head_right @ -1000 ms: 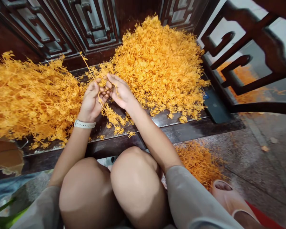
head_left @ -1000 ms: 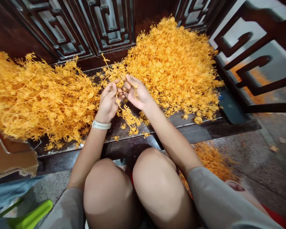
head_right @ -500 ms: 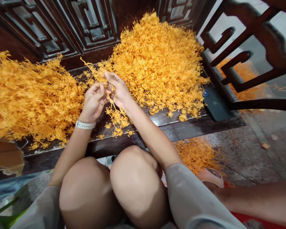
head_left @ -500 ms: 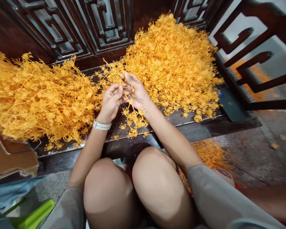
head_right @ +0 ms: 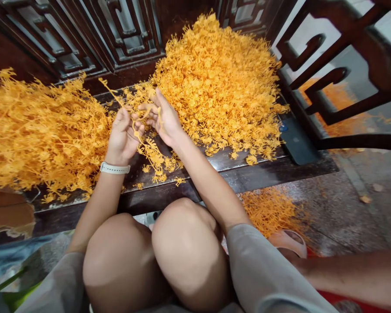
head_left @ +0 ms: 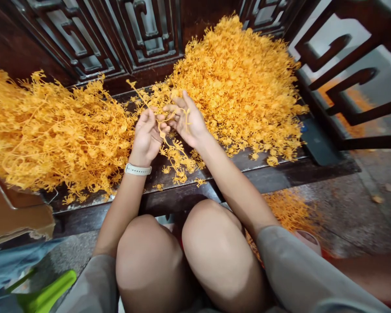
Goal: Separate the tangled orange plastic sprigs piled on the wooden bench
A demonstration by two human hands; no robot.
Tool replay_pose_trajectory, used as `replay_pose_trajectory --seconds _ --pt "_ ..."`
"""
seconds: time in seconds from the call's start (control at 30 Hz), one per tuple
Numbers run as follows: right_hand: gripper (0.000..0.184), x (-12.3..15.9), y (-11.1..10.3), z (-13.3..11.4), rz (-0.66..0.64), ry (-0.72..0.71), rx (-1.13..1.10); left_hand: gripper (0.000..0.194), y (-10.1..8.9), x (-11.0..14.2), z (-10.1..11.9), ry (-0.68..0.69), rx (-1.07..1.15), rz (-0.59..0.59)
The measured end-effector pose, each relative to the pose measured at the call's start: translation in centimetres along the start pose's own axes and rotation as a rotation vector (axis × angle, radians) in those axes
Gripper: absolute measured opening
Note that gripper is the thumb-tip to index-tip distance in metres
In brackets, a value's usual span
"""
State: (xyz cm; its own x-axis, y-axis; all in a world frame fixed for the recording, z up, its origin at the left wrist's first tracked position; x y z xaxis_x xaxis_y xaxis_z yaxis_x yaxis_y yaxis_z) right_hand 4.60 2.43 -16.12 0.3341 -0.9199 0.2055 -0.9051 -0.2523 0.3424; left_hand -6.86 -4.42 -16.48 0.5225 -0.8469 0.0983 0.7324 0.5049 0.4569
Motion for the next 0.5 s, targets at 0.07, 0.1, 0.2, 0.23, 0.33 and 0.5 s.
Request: replay_pose_trajectory --seconds 0.07,0.1,0.2,0.23,0.33,0.5 --pt "0.071 -0.5 -0.5 0.0 0.033 -0.030 0.018 0.015 -0.9 -0.8 0.6 0.043 0.041 0.069" --pt "0.067 -0.6 -0.8 -0.1 0.069 -0.041 0.021 0.017 -1.2 -1.1 0.9 0.065 0.053 0.095" --pt "0.057 -0.9 -1.8 -0.1 0.182 -0.043 0.004 0.027 -1.8 -1.6 1.6 0.088 0.084 0.160" --pt "0.056 -1.0 -2.0 -0.2 0.204 -0.040 -0.015 0.031 -2.0 -1.7 1.7 0.085 0.101 0.181" --pt "0.054 -1.0 -2.3 -0.5 0.202 -0.039 -0.080 0.037 -2.4 -1.8 1.7 0.093 0.150 0.196" --pt "0.056 -0.6 -1.6 -1.1 0.051 -0.052 -0.054 0.036 -2.4 -1.9 1.6 0.164 0.145 0.082"
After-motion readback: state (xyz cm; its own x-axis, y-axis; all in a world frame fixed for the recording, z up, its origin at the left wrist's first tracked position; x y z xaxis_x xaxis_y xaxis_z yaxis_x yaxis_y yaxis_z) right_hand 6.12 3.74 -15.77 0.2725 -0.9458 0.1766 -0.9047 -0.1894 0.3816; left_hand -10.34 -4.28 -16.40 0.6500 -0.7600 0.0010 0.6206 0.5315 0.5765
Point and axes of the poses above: each hand's wrist, its own x-axis away from the middle knuckle, its own y-axis out of the palm, z = x × y, the point moved 6 cm from there along -x, towards the middle knuckle, and after that the axes turned 12 degrees about z, right-handed, at the moved point
